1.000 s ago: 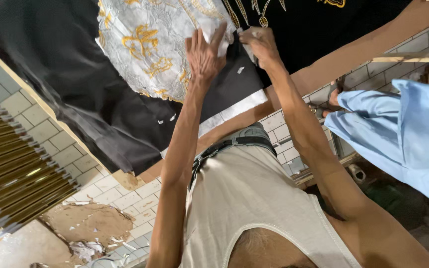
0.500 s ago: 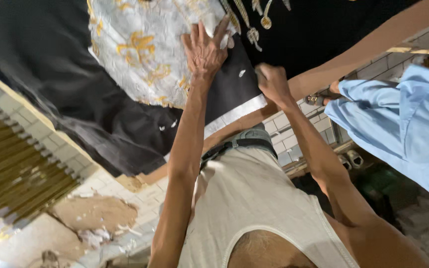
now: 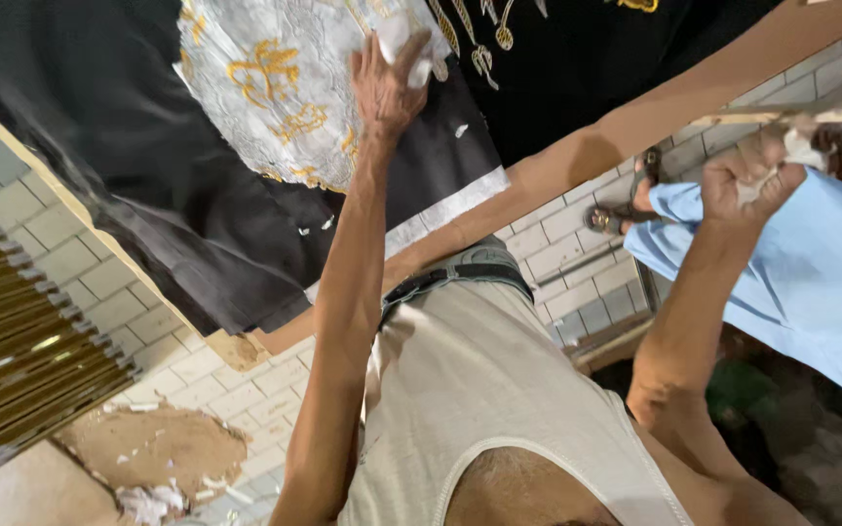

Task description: The person peels white paper backing off embroidered fabric panels laid on a large work table, tearing the paper into pieces and dropping scraps on the floor, then smooths the fabric flat with their hands.

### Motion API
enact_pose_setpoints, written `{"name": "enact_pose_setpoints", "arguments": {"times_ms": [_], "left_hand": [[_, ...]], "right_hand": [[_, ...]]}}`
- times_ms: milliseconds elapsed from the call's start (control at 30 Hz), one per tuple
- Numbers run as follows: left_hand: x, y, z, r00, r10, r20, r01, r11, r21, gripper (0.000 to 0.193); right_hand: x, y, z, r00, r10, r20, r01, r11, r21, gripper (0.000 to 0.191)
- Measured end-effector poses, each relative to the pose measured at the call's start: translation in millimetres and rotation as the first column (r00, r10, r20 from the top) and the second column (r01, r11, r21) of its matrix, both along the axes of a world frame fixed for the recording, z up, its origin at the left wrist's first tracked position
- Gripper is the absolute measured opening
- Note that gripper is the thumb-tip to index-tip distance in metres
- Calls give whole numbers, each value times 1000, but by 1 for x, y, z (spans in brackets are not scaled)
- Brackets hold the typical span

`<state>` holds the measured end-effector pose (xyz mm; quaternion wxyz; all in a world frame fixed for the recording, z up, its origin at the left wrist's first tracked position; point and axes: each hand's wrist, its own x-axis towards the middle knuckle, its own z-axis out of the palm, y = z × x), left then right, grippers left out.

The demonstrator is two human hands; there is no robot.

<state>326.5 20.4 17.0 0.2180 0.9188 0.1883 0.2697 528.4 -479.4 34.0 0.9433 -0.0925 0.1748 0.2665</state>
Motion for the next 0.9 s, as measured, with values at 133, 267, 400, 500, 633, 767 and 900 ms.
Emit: {"name": "enact_pose_setpoints", "arguments": {"times_ms": [133, 267, 400, 500, 633, 767, 900], "left_hand": [[-51, -17, 12, 995, -96, -23, 95, 994, -58, 86], [-97, -80, 35, 984, -92, 151, 140, 927, -347, 71], [-109, -101, 43, 969, -147, 197, 197, 943, -270, 65], [-125, -80, 33, 975, -117, 189, 167, 946, -279, 49], [-150, -56, 10, 996, 7, 86, 16, 964, -266, 40], [-129, -42, -6, 998, 66, 15, -64, 993, -102, 37], [-101, -40, -7, 998, 19, -67, -19, 1000, -7, 44]], "right_hand": [[1, 47, -3, 860, 198, 470, 70, 867, -493, 22], [-58, 164, -18, 804, 506, 313, 19, 504, -864, 27], [-158, 261, -29, 567, 820, 84, -563, 459, -687, 34], [-185, 285, -8, 447, 892, 71, -772, 425, -472, 39], [-158, 303, 36, -40, 995, 97, -392, 74, -917, 42], [-111, 358, 43, -160, 958, 237, 564, 286, -774, 36], [-83, 424, 15, -467, 811, 351, 805, 555, -212, 26]]}}
